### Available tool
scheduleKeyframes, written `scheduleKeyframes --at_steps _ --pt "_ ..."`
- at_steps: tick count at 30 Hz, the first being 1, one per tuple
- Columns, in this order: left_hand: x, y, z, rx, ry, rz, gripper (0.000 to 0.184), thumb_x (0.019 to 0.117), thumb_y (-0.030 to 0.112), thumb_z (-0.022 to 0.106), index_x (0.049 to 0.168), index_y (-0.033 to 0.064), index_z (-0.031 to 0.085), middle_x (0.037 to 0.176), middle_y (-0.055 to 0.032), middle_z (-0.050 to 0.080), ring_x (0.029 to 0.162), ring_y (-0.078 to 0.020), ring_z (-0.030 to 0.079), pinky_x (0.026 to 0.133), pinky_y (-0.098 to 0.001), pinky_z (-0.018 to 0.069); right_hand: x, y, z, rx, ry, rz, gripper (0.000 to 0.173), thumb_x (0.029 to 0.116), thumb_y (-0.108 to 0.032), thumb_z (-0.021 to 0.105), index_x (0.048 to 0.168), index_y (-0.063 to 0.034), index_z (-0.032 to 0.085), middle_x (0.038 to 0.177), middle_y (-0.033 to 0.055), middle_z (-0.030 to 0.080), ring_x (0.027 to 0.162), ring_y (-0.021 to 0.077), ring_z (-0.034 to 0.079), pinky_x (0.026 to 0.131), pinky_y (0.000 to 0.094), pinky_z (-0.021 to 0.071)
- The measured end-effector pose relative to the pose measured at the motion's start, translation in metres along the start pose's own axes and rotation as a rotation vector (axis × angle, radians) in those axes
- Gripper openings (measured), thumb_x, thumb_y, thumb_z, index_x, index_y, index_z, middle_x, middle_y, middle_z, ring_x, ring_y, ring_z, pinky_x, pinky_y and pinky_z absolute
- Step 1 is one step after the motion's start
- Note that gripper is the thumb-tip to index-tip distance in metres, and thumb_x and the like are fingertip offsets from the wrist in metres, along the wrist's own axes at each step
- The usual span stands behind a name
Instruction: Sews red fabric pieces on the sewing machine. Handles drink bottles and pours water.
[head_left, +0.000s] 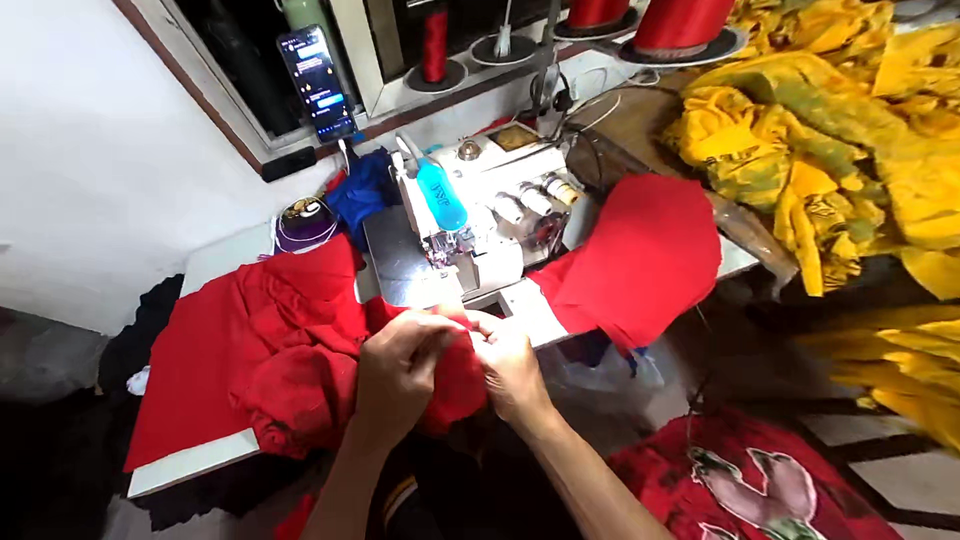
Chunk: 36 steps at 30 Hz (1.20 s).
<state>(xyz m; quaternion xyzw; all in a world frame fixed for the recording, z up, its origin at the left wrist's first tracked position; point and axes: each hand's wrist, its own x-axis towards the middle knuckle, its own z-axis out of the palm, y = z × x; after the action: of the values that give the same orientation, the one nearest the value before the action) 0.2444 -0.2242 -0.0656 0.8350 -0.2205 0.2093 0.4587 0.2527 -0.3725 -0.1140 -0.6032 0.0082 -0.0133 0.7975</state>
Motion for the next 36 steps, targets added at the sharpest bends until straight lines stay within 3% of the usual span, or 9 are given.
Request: scheduleKeyframes --at_steps 4,16,19,22,25,26,28,30,36 --pt "-0.002 -0.012 0.010 0.022 0.062 -0.066 0.010 0.0897 0.008 0.073 0.098 0.0113 0.079 0.096 0.0035 0.071 0.089 -0.0048 0.068 0.078 -0.0218 0.0603 -0.004 0.001 -0.003 0.010 -0.039 0.011 0.014 0.0959 -0.006 0.066 0.106 -0.0067 0.076 0.083 0.0033 0.075 0.072 0.0088 0.069 0.067 0.0261 0.0586" --pt "0.003 -0.009 0.009 0.201 0.129 -0.124 0.006 0.0861 0.019 0.079 0.091 0.0162 0.077 0.088 0.0094 0.070 0.078 0.0030 0.065 0.067 -0.0141 0.0546 -0.004 0.002 -0.007 -0.023 -0.150 -0.005 0.024 0.0942 -0.006 0.066 0.116 -0.0075 0.076 0.092 0.0050 0.078 0.079 0.0112 0.073 0.073 0.0274 0.0619" --pt "0.001 -0.010 0.006 0.185 0.108 -0.179 0.013 0.0871 0.020 0.078 0.097 0.0147 0.073 0.094 0.0068 0.068 0.073 0.0006 0.062 0.062 -0.0157 0.0539 -0.004 0.000 -0.008 -0.081 -0.187 -0.049 0.024 0.0940 -0.006 0.067 0.115 -0.0090 0.077 0.093 0.0027 0.078 0.082 0.0099 0.074 0.076 0.0264 0.0624" --pt "-0.001 -0.013 0.000 0.163 0.033 -0.219 0.011 0.0909 0.019 0.074 0.101 0.0160 0.076 0.098 0.0073 0.069 0.080 0.0003 0.064 0.069 -0.0163 0.0557 -0.003 -0.001 -0.007 -0.141 -0.212 -0.122 0.026 0.0920 -0.002 0.066 0.115 -0.0108 0.076 0.094 -0.0006 0.078 0.083 0.0070 0.073 0.076 0.0242 0.0618" --pt "-0.003 -0.019 -0.004 0.185 0.066 -0.232 0.006 0.0926 0.015 0.071 0.095 0.0131 0.077 0.092 0.0064 0.070 0.084 0.0003 0.066 0.074 -0.0166 0.0568 -0.007 0.013 -0.008 -0.072 -0.162 -0.161 0.018 0.0920 -0.001 0.067 0.107 -0.0112 0.070 0.090 -0.0001 0.074 0.078 0.0073 0.070 0.072 0.0223 0.0599" --pt "-0.003 -0.020 -0.006 0.195 0.089 -0.250 0.007 0.0939 0.015 0.070 0.096 0.0122 0.076 0.093 0.0058 0.070 0.085 0.0002 0.066 0.074 -0.0169 0.0569 -0.010 0.020 -0.010 -0.071 -0.138 -0.159 0.009 0.0963 -0.008 0.066 0.099 -0.0124 0.073 0.085 -0.0024 0.072 0.075 0.0050 0.068 0.069 0.0210 0.0581" --pt "-0.003 -0.023 -0.012 0.204 0.137 -0.287 0.008 0.0952 0.015 0.069 0.098 0.0119 0.076 0.095 0.0054 0.069 0.083 0.0002 0.066 0.072 -0.0167 0.0564 -0.016 0.029 -0.013 -0.069 -0.148 -0.098 0.024 0.1008 -0.029 0.064 0.087 -0.0148 0.076 0.073 -0.0066 0.068 0.068 0.0009 0.064 0.065 0.0199 0.0543" --pt "-0.003 -0.026 -0.017 0.176 0.179 -0.312 0.008 0.0955 0.013 0.068 0.099 0.0112 0.075 0.093 0.0048 0.068 0.077 -0.0005 0.064 0.067 -0.0159 0.0555 -0.019 0.029 -0.011 -0.099 -0.164 -0.069 0.026 0.0955 -0.039 0.070 0.091 -0.0144 0.078 0.077 -0.0061 0.071 0.070 0.0020 0.066 0.066 0.0207 0.0564" --pt "-0.005 -0.028 -0.018 0.100 0.258 -0.330 0.008 0.0953 0.010 0.068 0.100 0.0094 0.074 0.093 0.0037 0.068 0.077 -0.0025 0.065 0.067 -0.0168 0.0562 -0.023 0.028 0.004 -0.264 0.074 -0.143 0.013 0.0862 -0.027 0.080 0.084 -0.0150 0.076 0.079 -0.0061 0.072 0.064 0.0020 0.064 0.059 0.0185 0.0557"
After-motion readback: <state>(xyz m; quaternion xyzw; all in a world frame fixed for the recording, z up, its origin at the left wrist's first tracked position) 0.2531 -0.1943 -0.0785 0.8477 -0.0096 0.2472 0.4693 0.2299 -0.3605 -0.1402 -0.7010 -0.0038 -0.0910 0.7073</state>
